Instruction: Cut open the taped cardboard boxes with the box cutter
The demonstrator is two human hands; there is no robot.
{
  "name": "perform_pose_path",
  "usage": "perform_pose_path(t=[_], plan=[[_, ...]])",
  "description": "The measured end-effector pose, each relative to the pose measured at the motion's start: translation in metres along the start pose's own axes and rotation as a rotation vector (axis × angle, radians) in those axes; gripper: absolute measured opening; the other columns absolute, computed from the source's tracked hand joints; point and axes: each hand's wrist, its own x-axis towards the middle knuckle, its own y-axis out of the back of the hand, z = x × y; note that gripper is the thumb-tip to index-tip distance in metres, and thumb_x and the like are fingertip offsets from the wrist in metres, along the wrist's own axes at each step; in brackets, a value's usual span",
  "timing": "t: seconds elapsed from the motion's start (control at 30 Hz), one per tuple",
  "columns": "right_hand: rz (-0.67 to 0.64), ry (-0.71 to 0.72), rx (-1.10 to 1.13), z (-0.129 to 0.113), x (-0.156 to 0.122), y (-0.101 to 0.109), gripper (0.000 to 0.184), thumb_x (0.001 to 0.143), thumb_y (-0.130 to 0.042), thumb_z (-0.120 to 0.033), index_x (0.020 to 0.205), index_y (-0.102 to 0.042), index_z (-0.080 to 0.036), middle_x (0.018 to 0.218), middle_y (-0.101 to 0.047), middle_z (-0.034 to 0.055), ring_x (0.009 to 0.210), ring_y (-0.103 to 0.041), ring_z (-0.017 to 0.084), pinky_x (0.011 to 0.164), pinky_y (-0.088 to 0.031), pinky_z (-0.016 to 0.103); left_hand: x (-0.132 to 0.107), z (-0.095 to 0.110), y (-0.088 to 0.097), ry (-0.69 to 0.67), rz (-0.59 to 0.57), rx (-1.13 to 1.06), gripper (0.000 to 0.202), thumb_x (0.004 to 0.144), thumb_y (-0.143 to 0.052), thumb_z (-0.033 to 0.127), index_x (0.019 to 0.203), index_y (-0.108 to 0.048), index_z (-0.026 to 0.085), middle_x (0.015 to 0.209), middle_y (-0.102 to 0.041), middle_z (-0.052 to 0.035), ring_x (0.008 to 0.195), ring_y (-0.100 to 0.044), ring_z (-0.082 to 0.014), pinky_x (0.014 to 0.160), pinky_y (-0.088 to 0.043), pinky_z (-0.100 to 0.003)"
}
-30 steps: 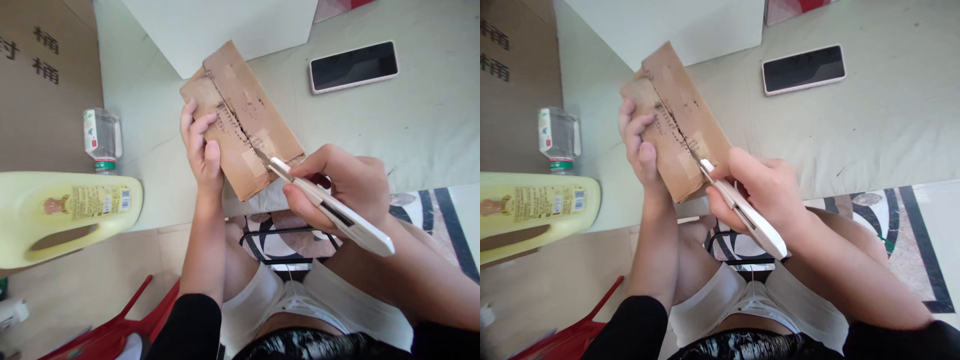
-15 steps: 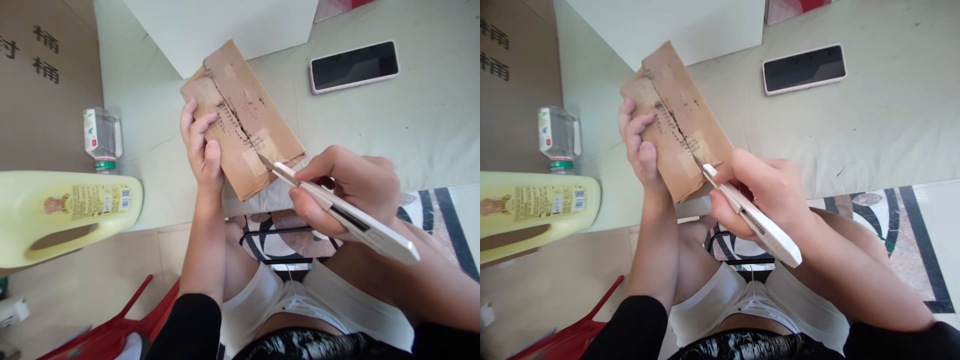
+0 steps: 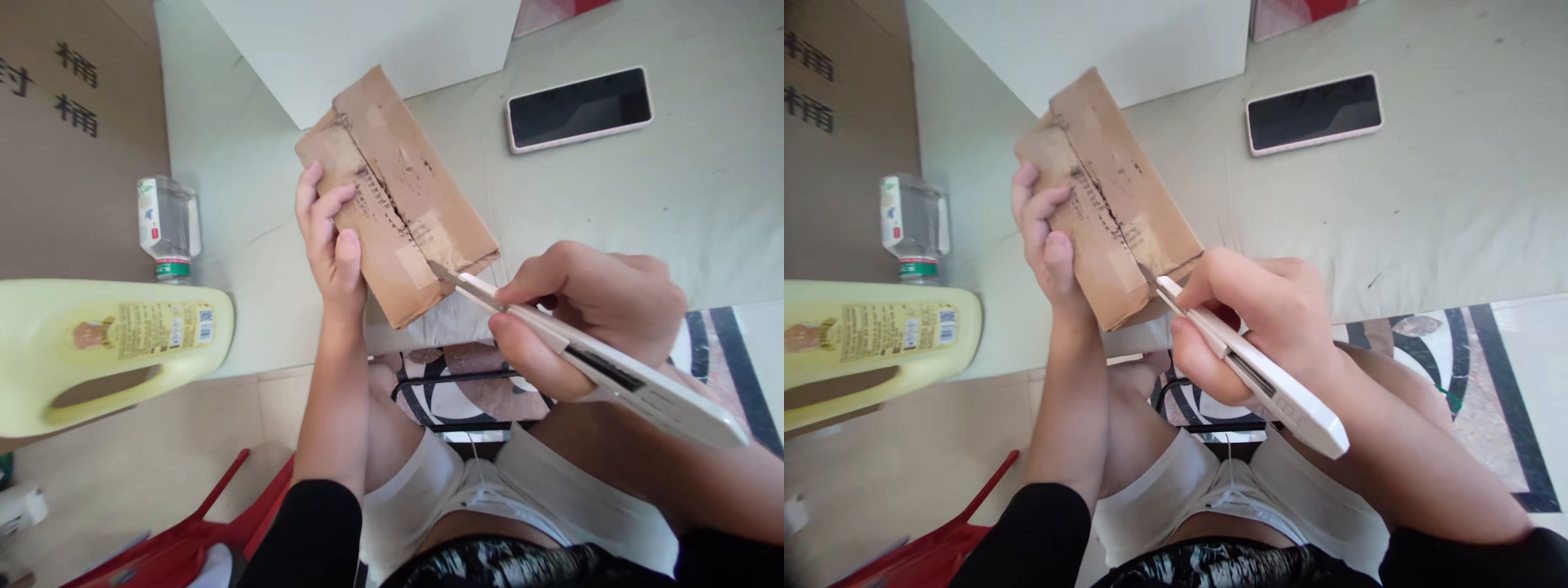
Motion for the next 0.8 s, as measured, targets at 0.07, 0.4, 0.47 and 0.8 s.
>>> perform_pose_path(t=[0.07,0.4,0.47,0.8], plan=[[-0.005,-0.001,0.000,0.001,0.001,0.000,0.017,0.077,-0.060,-0.012,0.072,-0.049,-0.024,0.048,-0.044,-0.0082,0.040,-0.030,0.005,0.036,-0.024,0.021,0.000,-0.004,0.001,-0.038,0.002,-0.006,0.060,0.089,-0.047,0.078,0.112,-0.066,0.026,0.149,-0.049,-0.0061,0.154,-0.036,-0.0307,0.133,-0.023,-0.053],[-0.042,-0.042,0.057,0.005,-0.001,-0.001,0.012,0.076,-0.061,-0.016,0.073,-0.051,-0.021,0.049,-0.045,-0.0094,0.041,-0.030,0.002,0.037,-0.022,0.018,-0.001,-0.006,0.001,-0.054,-0.004,0.042,0.058,0.092,-0.043,0.077,0.113,-0.063,0.026,0.151,-0.048,-0.0053,0.153,-0.036,-0.0294,0.132,-0.025,-0.051],[-0.039,-0.049,0.056,0.005,-0.002,-0.002,0.011,0.075,-0.062,-0.015,0.073,-0.052,-0.020,0.049,-0.045,-0.0092,0.041,-0.028,0.003,0.037,-0.021,0.019,-0.001,-0.007,0.001,-0.104,-0.003,0.038,0.054,0.094,-0.043,0.072,0.115,-0.065,0.027,0.150,-0.048,-0.0043,0.150,-0.041,-0.0279,0.131,-0.029,-0.050],[-0.054,0.032,0.082,0.006,0.001,-0.003,0.012,0.073,-0.059,-0.015,0.071,-0.048,-0.021,0.048,-0.042,-0.0089,0.041,-0.030,0.003,0.038,-0.023,0.018,0.000,0.012,-0.002,-0.025,0.007,-0.022,0.051,0.093,-0.049,0.070,0.111,-0.066,0.025,0.149,-0.050,-0.0071,0.151,-0.039,-0.0284,0.133,-0.024,-0.049]])
